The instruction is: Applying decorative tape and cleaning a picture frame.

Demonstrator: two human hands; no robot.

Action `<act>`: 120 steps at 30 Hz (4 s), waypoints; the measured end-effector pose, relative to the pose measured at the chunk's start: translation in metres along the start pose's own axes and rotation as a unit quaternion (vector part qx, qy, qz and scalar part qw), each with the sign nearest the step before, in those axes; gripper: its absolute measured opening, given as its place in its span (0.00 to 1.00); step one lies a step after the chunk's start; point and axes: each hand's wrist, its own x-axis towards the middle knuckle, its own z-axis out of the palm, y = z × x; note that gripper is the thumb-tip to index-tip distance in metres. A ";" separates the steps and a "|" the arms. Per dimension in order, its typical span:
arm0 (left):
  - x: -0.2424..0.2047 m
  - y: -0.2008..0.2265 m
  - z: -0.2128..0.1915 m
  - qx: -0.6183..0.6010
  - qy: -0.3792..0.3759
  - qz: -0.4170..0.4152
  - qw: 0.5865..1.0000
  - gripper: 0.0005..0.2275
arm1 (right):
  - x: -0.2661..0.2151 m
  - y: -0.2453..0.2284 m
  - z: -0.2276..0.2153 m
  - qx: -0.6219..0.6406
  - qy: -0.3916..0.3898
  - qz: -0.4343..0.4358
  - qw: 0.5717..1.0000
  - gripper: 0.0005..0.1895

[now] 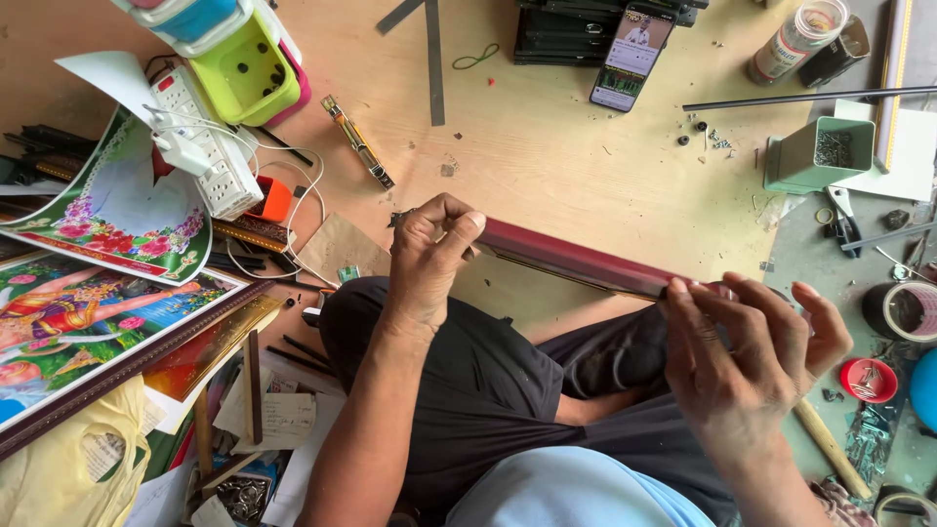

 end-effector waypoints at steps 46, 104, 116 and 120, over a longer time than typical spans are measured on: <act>-0.016 -0.020 0.020 -0.027 0.054 0.039 0.997 0.13 | 0.062 -0.036 0.013 0.264 -0.157 0.022 0.951 0.08; -0.017 -0.021 0.015 0.074 -0.030 0.118 0.990 0.26 | 0.086 -0.075 0.046 0.310 -0.208 0.060 0.926 0.12; -0.017 -0.023 0.019 0.040 -0.011 0.093 0.995 0.32 | 0.094 -0.075 0.049 0.322 -0.190 -0.052 0.926 0.15; -0.015 -0.026 0.019 0.011 -0.031 0.103 0.994 0.32 | 0.101 -0.079 0.047 0.310 -0.229 -0.004 0.923 0.15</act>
